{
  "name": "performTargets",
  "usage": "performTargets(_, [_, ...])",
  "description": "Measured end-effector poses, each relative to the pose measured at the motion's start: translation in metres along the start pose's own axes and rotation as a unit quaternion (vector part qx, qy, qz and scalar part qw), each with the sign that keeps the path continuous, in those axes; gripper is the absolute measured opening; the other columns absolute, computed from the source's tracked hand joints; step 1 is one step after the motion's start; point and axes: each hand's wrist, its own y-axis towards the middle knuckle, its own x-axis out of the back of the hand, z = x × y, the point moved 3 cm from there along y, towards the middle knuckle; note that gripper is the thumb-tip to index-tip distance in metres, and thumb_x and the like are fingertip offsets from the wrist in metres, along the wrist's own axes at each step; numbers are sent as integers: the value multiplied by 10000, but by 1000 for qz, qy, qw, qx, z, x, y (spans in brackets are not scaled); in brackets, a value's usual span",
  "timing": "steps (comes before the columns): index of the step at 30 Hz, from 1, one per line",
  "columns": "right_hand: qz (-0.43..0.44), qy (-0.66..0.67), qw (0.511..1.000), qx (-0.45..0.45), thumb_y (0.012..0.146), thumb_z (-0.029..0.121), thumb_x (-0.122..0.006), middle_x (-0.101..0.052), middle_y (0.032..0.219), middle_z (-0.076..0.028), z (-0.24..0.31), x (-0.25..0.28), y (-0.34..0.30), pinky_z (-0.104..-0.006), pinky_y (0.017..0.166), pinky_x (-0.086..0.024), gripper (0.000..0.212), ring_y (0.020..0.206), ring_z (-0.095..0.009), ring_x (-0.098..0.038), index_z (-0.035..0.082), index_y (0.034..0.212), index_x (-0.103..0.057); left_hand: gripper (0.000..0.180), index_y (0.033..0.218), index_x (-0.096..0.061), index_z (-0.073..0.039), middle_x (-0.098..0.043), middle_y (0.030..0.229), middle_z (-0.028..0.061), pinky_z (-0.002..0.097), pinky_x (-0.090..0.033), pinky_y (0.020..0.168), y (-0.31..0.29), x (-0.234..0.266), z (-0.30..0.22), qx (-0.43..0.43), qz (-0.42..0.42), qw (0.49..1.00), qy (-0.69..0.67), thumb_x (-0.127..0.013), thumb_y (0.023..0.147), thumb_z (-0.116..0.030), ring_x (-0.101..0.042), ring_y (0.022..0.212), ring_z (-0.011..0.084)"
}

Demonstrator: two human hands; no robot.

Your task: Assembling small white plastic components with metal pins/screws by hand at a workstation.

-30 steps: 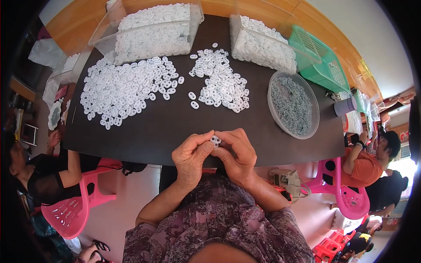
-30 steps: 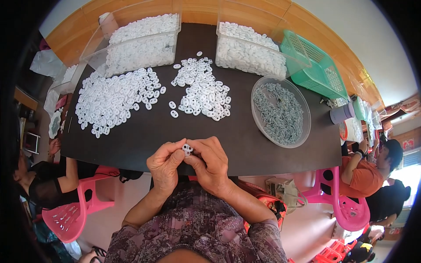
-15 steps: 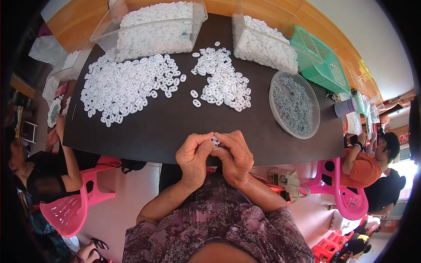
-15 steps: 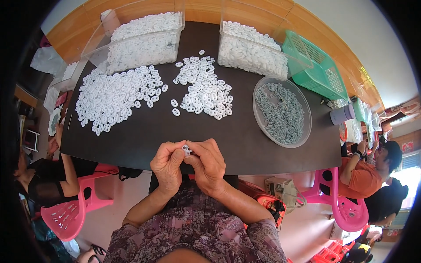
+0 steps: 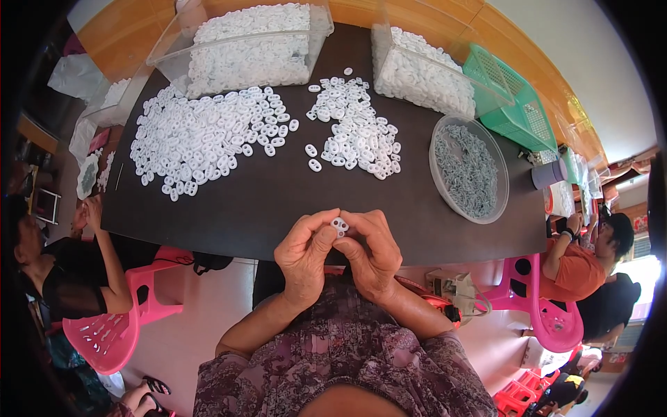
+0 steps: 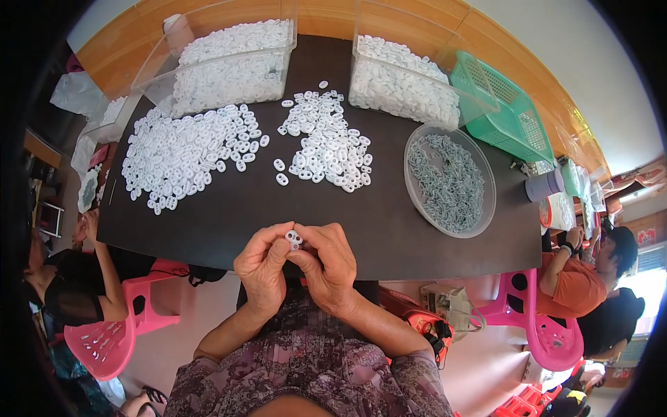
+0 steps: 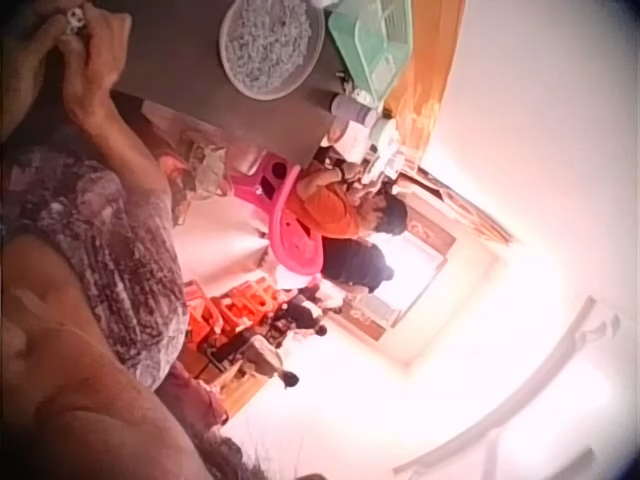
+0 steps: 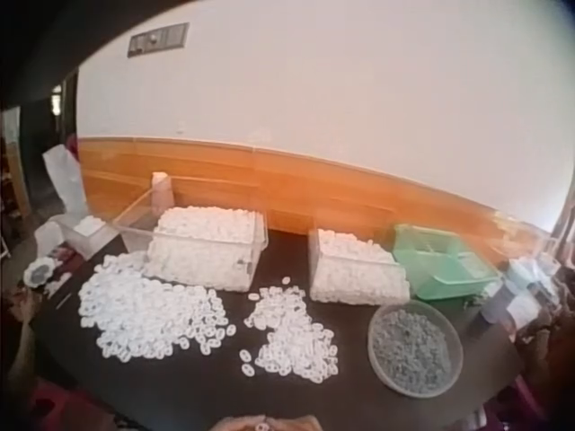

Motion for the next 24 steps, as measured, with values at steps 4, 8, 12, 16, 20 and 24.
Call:
performTargets(4, [5, -4, 1000, -13, 713, 30, -740, -636, 890, -89, 1, 1, -1, -277, 606, -449, 357, 721, -196, -545, -22, 1049, -632, 194, 1069, -638, 28, -599, 907, 29, 202, -469, 723, 0, 3, 1, -14, 16, 999, 27, -604, 908, -75, -556, 812, 75])
performTargets(8, [1, -10, 1000, 1, 720, 38, -743, -634, 899, -93, 2, 0, 0, -275, 600, -452, 359, 722, -193, -542, -25, 1055, -631, 197, 1073, -635, 30, -600, 916, 33, 202, -469, 728, 0, 3, 0, -13, 18, 1000, -1, -605, 907, -73, -559, 818, 79])
performTargets(12, [-8, 10, 1000, -25, 725, 49, -747, -632, 923, -100, 0, -1, -1, -272, 602, -458, 363, 734, -189, -542, -31, 1059, -628, 200, 1076, -632, 32, -600, 926, 37, 200, -467, 735, 0, 4, -2, 0, 9, 1000, -8, -602, 910, -75, -559, 828, 77])
performTargets(16, [6, 14, 1000, -9, 750, 30, -726, -634, 932, -103, 3, 0, 1, -269, 606, -461, 324, 743, -190, -545, -30, 1053, -631, 203, 1080, -628, 37, -600, 927, 42, 200, -476, 715, 0, 5, -3, -6, 9, 1000, 5, -599, 910, -71, -571, 806, 83])
performTargets(20, [4, 30, 1000, 5, 784, -6, -687, -639, 918, -104, 2, 1, 1, -267, 613, -461, 254, 746, -188, -552, -25, 1032, -639, 199, 1079, -633, 30, -601, 920, 53, 197, -489, 633, -2, 7, -5, -10, 20, 1000, 7, -604, 901, -53, -589, 744, 88])
performTargets(24, [-12, 65, 996, -65, 815, -48, -637, -644, 887, -100, 0, -1, -2, -260, 621, -456, 190, 743, -177, -557, -24, 1002, -645, 211, 1067, -637, 38, -586, 873, 59, 198, -481, 595, -1, 5, -8, -33, 12, 997, 68, -615, 899, -87, -576, 662, 101])
